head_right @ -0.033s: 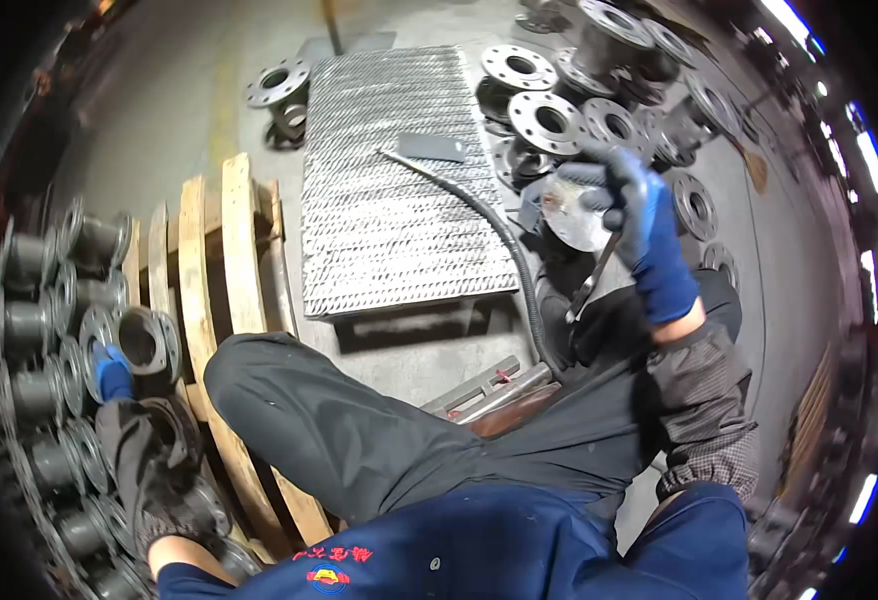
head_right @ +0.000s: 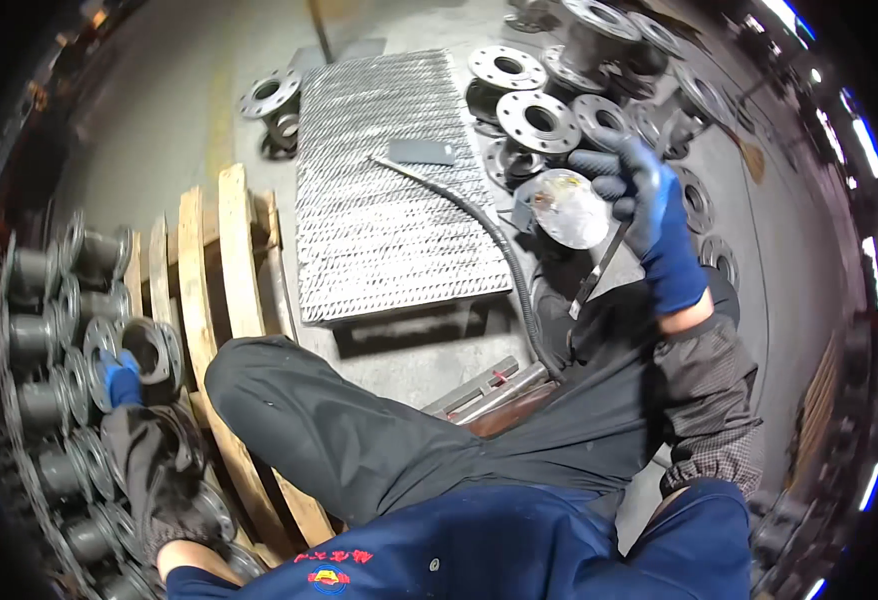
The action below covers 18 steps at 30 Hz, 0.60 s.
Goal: The person uses a small metal tool to scrape and clean the surface of a metal pipe fitting while sitting on the floor. They handle the fitting with both hands, turning it to access and clean different parts of its exterior and flanges.
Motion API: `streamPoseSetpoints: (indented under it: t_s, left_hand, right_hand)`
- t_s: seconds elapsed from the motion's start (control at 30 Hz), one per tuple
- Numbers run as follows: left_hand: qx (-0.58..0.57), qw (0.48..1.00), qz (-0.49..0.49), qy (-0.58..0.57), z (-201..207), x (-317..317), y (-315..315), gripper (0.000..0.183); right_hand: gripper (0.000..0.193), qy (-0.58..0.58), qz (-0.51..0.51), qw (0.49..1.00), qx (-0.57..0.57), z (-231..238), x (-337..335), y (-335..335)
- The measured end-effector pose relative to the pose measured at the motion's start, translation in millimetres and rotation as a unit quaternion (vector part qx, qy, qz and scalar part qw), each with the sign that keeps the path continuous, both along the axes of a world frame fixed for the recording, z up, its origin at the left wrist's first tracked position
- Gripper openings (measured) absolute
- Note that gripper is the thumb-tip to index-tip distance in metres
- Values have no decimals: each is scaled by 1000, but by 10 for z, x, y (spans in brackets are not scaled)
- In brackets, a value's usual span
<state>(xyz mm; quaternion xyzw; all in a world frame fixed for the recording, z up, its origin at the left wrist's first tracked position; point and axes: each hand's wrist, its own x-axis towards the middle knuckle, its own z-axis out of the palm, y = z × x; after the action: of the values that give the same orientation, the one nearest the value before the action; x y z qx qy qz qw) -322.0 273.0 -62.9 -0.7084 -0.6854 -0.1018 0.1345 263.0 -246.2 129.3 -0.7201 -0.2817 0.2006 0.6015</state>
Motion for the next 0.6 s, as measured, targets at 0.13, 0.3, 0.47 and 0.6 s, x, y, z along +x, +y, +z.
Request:
streamPoseSetpoints:
  t_s: [0.13,0.3,0.47,0.6]
  left_hand:
    - [-256,887,-144,-356,516,277,665,40]
    - [-110,708,-593,-367,1916,2939,-2322,46]
    - [102,629,-771,-4,3527,3570,-3883,28]
    - [98,598,-795,8,3451,3795,-4021,29]
  right_hand:
    - [53,45,-58,985,157,-40,569,-514]
    - [39,114,-307,903,277,261,926,-1197]
    - [39,-166,-362,888,228,276,1027,-1991]
    - [38,-157,-344,922,-80,-396,1102,-2492]
